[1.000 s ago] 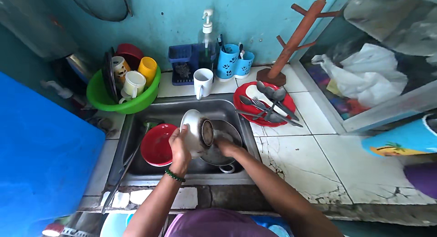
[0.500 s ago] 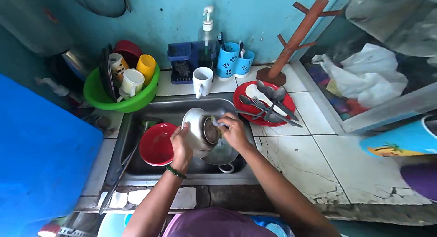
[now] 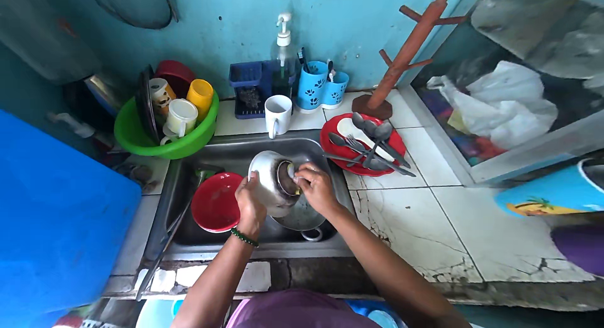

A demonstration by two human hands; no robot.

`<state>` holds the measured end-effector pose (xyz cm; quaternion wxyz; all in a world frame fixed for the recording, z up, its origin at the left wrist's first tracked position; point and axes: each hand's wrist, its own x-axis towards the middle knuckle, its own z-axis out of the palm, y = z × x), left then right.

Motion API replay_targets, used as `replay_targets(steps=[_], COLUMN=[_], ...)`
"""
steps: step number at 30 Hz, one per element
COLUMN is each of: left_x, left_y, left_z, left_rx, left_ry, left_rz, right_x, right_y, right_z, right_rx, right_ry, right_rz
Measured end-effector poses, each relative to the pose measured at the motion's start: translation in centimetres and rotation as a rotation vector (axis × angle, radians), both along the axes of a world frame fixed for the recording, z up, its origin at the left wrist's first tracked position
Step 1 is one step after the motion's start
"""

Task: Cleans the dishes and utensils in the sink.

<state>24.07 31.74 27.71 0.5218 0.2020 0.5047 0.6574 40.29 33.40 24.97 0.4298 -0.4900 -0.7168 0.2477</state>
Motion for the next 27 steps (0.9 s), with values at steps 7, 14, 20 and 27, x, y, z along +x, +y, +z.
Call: replay_targets(steps=[7,14,20,27], left_x=[0.9,1.9,1.5,2.0], left_y=[0.5,-0.6,-0.6,-1.6], left_z=[0.0,1.0,0.6,1.0], left_rx=[-0.027,-0.020,-0.054,0.050], left_ry=[-0.038,0.063,0.044,0.158], left_rz=[-0.010,-0.069,-0.091,-0.096], right_x=[-2.0,-2.0,-2.5,-1.5], right_y=[-1.5,2.4,2.2,2.7], right_z=[2.1,0.9,-0.7,1.1], right_rx=[0.165,0.138,0.334,-0.149], right_ry=[0.088,-0.113,-0.104,0.176], right_rz=[0.086,0.056,0.194,-0.078])
